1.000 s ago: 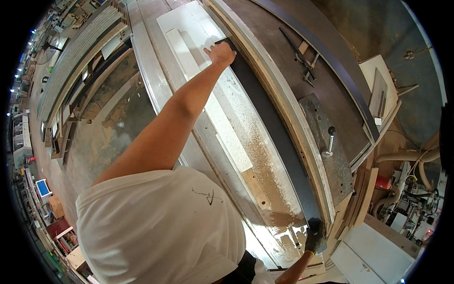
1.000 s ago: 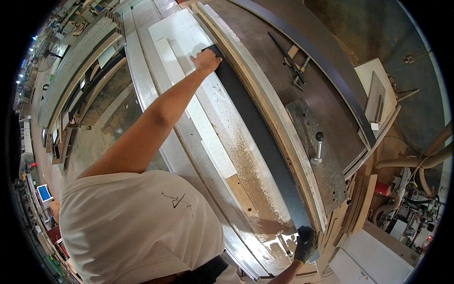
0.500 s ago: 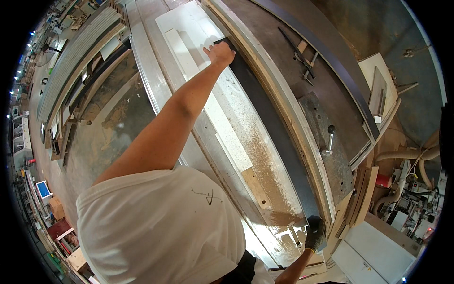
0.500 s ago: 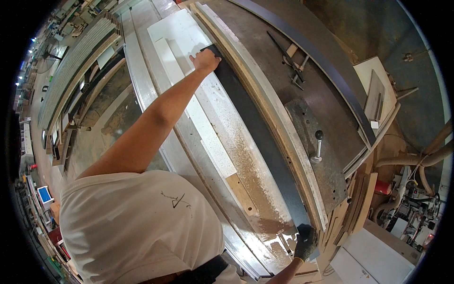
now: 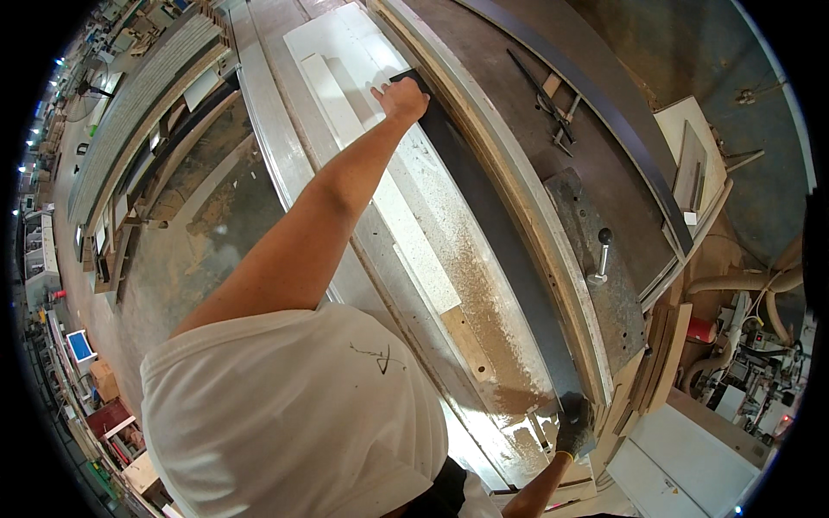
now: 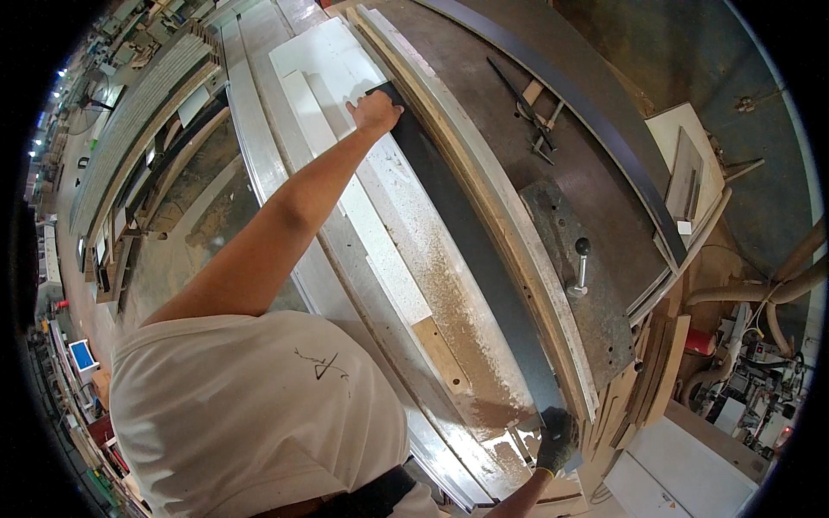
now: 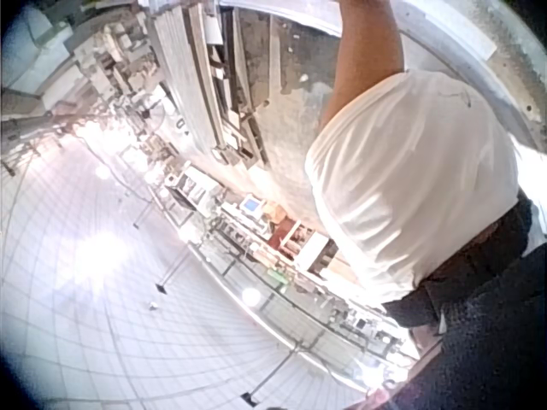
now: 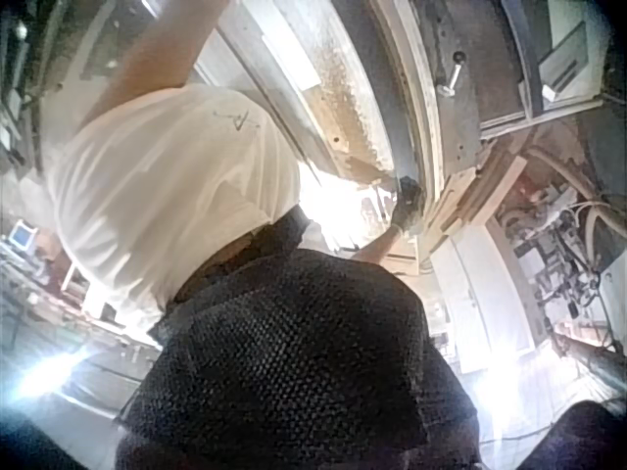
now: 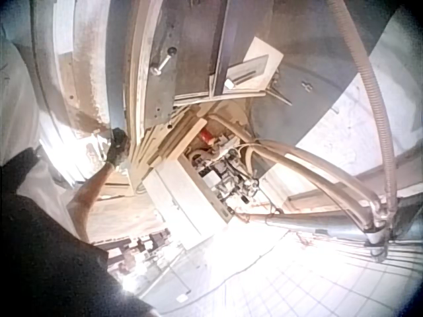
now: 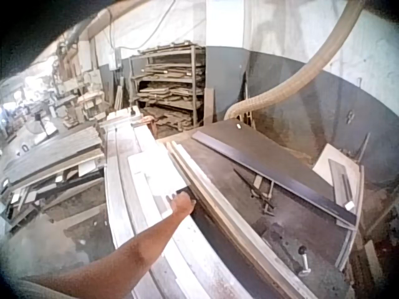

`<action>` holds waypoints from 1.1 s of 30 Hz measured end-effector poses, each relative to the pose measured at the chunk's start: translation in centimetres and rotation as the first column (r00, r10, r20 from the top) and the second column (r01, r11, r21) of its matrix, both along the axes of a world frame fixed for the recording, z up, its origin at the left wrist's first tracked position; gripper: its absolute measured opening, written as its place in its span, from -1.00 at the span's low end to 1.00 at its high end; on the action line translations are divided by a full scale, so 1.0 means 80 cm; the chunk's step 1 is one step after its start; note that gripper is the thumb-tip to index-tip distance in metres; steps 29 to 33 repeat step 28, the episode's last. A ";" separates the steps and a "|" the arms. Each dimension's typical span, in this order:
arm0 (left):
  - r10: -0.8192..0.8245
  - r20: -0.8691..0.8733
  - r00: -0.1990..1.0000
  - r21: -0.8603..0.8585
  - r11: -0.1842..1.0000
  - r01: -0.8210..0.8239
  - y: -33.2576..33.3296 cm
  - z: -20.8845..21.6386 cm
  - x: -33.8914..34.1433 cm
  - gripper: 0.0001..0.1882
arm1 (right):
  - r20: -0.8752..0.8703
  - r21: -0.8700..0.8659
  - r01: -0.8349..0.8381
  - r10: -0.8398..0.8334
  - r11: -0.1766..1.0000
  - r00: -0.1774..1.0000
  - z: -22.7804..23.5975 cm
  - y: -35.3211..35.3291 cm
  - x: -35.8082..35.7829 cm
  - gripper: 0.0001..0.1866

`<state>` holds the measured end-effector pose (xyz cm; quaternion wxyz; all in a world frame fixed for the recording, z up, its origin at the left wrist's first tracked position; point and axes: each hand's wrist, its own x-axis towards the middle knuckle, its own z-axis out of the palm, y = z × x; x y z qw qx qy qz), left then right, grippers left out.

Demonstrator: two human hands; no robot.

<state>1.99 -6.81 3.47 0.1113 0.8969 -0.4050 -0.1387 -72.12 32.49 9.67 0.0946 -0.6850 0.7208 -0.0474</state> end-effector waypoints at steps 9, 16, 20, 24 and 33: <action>0.018 0.013 1.000 -0.003 1.000 -0.018 -0.002 -0.005 0.000 -0.50 | -0.045 -0.041 -0.012 0.011 0.999 0.999 -0.017 0.003 -0.009 -0.32; 0.051 0.141 0.989 -0.052 0.998 -0.044 -0.007 -0.020 0.000 -0.61 | 0.048 0.020 0.074 -0.075 0.997 0.996 -0.031 0.012 -0.024 -0.30; 0.005 0.029 1.000 -0.035 0.999 -0.004 -0.001 -0.013 -0.003 -0.52 | 0.255 0.074 0.212 -0.224 0.975 0.941 -0.036 0.008 -0.045 -0.35; -0.006 0.034 0.999 -0.069 0.998 0.008 0.006 -0.009 0.002 -0.54 | 0.452 0.012 0.626 -0.562 0.780 0.693 -0.064 0.043 -0.114 -0.42; -0.027 -0.005 1.000 -0.085 0.996 0.027 -0.009 -0.016 -0.016 -0.54 | 0.662 0.404 0.670 -0.705 0.623 0.256 -0.094 0.121 -0.213 -0.34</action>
